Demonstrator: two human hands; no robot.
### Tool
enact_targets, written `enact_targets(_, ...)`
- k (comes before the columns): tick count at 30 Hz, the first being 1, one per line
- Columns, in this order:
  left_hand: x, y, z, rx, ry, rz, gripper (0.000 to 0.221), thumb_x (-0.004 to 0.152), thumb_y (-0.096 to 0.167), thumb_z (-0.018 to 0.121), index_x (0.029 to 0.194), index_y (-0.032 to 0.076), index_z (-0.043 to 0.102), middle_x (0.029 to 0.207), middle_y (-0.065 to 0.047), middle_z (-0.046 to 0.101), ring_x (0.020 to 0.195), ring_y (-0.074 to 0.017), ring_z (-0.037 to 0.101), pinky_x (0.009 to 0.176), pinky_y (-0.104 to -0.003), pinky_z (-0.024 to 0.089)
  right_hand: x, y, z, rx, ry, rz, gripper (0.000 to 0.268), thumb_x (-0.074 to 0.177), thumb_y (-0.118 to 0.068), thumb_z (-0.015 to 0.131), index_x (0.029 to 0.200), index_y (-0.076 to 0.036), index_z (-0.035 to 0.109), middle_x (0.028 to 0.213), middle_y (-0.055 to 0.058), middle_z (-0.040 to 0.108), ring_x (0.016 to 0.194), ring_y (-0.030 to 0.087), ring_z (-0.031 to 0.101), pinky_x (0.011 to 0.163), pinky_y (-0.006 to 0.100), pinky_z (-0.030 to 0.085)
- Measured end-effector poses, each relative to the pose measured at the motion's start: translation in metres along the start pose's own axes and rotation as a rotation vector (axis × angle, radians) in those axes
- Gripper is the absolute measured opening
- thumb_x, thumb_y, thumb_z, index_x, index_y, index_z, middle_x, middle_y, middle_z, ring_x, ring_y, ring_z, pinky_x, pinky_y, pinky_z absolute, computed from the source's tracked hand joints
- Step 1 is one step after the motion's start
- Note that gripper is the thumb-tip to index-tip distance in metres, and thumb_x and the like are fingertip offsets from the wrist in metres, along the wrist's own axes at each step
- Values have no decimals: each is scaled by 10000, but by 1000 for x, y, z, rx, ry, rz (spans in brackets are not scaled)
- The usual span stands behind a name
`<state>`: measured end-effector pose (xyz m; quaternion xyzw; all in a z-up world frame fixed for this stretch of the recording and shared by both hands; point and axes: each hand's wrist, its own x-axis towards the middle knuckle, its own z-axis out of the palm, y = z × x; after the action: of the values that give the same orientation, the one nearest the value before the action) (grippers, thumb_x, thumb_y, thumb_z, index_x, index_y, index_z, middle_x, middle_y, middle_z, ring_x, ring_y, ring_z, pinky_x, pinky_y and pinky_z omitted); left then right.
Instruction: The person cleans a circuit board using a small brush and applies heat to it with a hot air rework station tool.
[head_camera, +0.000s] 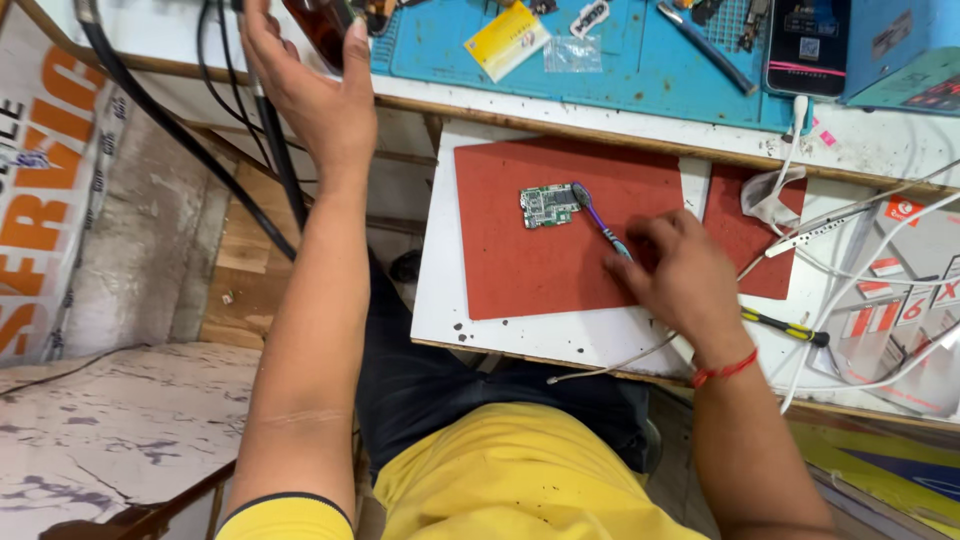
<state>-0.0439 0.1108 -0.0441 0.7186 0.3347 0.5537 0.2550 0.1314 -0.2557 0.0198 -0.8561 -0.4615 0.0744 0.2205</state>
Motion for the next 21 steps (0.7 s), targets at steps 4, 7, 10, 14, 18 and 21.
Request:
enact_targets(4, -4, 22, 7, 107, 53, -12, 872, 1033, 192, 854, 1630, 109, 224, 1641, -155, 318, 1547, -351, 361, 1307, -493, 352, -26, -3, 17, 97, 128, 27, 186, 936, -200, 733, 1053, -55, 733, 993, 149, 681, 883, 359, 671, 739, 448, 533)
enact_targets(7, -44, 67, 4, 159, -28, -74, 887, 965, 203, 860, 1579, 32, 243, 1564, -263, 316, 1473, -423, 344, 1197, -527, 314, -32, 1, 18, 231, 199, 114, 155, 1000, -145, 667, 1115, -40, 674, 982, 147, 662, 865, 353, 668, 751, 443, 532)
enact_targets(10, -94, 125, -4, -84, -469, 32, 584, 865, 347, 804, 1339, 71, 606, 1365, -147, 551, 1303, -331, 570, 1106, -428, 497, -20, 2, 14, 223, 235, -101, 246, 991, -95, 616, 1232, -45, 628, 1068, 169, 639, 938, 401, 651, 799, 462, 532)
enact_targets(14, -131, 150, -8, 150, -715, 155, 729, 881, 383, 791, 1403, -59, 541, 1368, -189, 509, 1216, -396, 468, 1046, -499, 407, -35, -7, 17, 103, -12, -54, 361, 1001, -70, 591, 1356, -119, 634, 1147, 214, 620, 861, 430, 654, 725, 494, 532)
enact_targets(18, -128, 155, 0, 244, -755, 103, 588, 880, 356, 762, 1338, 20, 610, 1293, -135, 535, 1210, -343, 466, 1012, -483, 394, -27, -28, 15, 11, -123, -23, 597, 904, -8, 528, 1467, -201, 576, 1110, 180, 635, 796, 430, 673, 701, 521, 547)
enact_targets(21, -128, 152, 2, 262, -743, 105, 506, 896, 343, 766, 1288, 50, 635, 1278, -130, 530, 1226, -337, 463, 1037, -482, 385, -17, -34, 21, 19, -117, -13, 608, 893, 10, 513, 1452, -218, 587, 1166, 195, 608, 799, 440, 674, 698, 527, 553)
